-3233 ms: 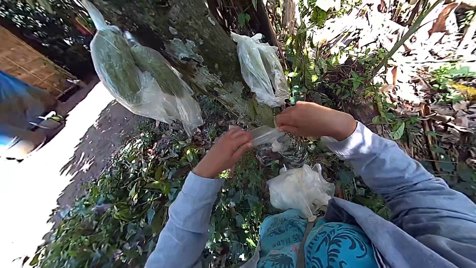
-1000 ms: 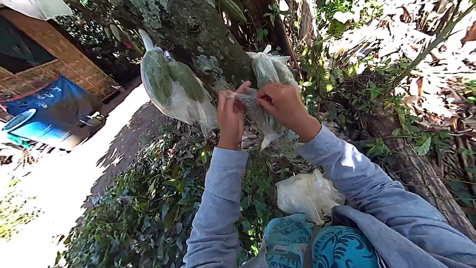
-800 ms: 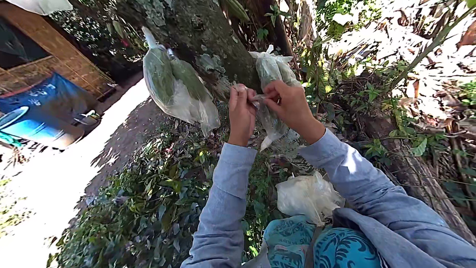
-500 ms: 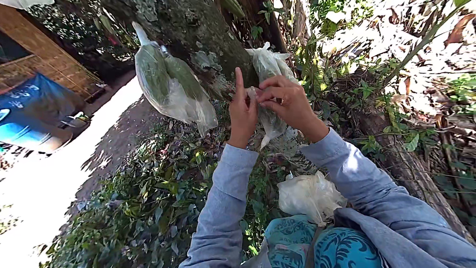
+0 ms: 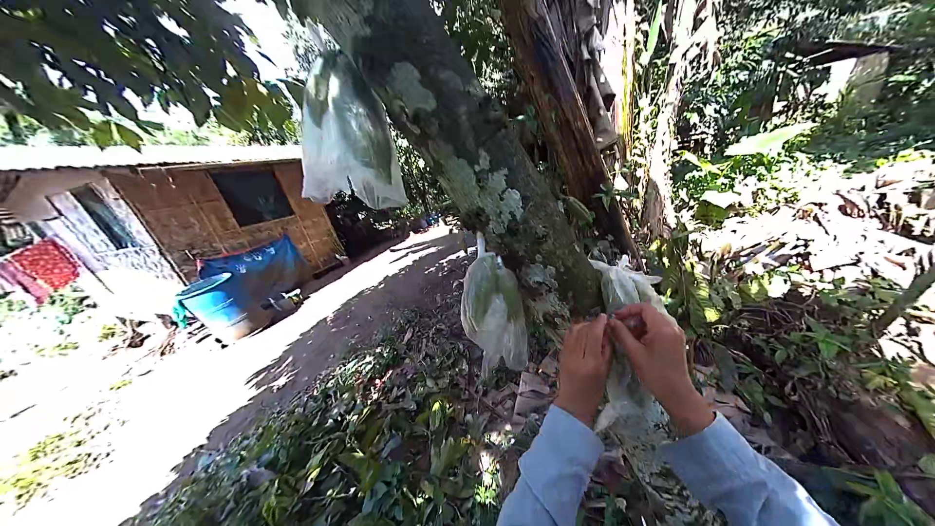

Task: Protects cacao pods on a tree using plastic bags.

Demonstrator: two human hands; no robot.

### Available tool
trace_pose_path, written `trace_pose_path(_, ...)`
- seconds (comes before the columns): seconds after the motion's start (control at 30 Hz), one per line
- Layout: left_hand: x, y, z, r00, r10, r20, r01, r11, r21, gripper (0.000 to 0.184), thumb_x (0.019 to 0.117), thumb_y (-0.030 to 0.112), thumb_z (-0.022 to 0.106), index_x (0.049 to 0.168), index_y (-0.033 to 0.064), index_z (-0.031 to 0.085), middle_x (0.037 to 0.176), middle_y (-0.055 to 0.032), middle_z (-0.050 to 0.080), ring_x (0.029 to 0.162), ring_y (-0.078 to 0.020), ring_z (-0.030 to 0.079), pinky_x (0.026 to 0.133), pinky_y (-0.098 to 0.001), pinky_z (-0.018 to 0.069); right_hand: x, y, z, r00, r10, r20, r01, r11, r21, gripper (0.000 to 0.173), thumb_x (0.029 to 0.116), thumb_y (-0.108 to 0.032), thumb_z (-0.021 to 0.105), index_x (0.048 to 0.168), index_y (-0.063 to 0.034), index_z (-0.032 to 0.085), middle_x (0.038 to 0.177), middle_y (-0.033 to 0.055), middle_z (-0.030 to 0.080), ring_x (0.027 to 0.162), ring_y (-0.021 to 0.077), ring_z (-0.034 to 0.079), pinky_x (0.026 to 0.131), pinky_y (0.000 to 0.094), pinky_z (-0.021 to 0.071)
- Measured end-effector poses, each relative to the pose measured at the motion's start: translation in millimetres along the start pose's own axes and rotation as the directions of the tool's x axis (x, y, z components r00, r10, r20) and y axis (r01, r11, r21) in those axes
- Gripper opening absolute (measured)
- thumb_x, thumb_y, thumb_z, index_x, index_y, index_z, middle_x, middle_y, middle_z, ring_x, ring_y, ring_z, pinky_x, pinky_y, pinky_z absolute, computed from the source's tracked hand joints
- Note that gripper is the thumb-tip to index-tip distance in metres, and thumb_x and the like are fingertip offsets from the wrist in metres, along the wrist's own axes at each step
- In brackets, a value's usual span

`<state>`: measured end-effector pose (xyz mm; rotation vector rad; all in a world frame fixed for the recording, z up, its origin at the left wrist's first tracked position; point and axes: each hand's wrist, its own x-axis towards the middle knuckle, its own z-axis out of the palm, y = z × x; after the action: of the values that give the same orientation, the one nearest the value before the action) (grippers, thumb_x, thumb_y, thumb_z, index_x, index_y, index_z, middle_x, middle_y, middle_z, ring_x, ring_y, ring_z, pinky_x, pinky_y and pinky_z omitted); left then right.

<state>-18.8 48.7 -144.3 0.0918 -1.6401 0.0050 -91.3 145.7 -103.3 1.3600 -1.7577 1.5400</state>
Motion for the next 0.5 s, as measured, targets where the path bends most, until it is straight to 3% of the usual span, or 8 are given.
trace_pose_path(0.1,-1,3,2,0.996,-0.026,-0.081,0.024,0.999,-0.033,0.023,0.0883,0.001,0.066,0.107,-0.0116,0.068,0.09,-0.0183,0.073,0.086,-0.0233,0.072,0.087,-0.0261,0.0573,1,-1,2,0.995,-0.095,-0.024,0.093,0.993,-0.078,0.016,0.0892,-0.01,0.07,0.095,0.0047,0.074,0.08,0.0181,0.07,0.066,0.0269,0.067,0.064,0.041,0.0572)
trace_pose_path(0.2,13,8,-7,0.986,-0.166,-0.021,0.162,0.978,-0.13,0.028,0.0866,-0.003,0.067,0.111,-0.0163,0.065,0.092,-0.0212,0.074,0.085,-0.0252,0.074,0.084,-0.0292,0.0589,6,-11,-7,0.985,-0.155,0.077,0.162,0.982,-0.095,0.018,0.0939,-0.009,0.065,0.097,0.0036,0.077,0.087,0.0213,0.071,0.076,0.0314,0.07,0.073,0.0426,0.0582)
trace_pose_path(0.33,19,2,-19,0.932,-0.269,0.242,0.315,0.932,-0.178,0.031,0.0957,0.002,0.065,0.122,-0.0135,0.061,0.105,-0.0218,0.074,0.099,-0.0323,0.074,0.089,-0.0438,0.0582,9,-25,-21,0.953,-0.039,0.299,0.085,0.986,-0.141,0.017,0.0976,-0.002,0.063,0.106,0.0069,0.075,0.095,0.0258,0.068,0.087,0.0391,0.067,0.081,0.0508,0.0553)
trace_pose_path(0.5,19,-7,-22,0.908,-0.134,0.397,0.238,0.944,-0.227,0.027,0.0995,0.0,0.057,0.122,-0.0145,0.059,0.11,-0.024,0.071,0.106,-0.0317,0.071,0.097,-0.0391,0.0546,19,-23,-28,0.824,0.143,0.549,0.009,0.965,-0.264,0.027,0.1045,-0.008,0.049,0.117,0.007,0.067,0.111,0.0257,0.065,0.106,0.0387,0.065,0.094,0.0523,0.0513)
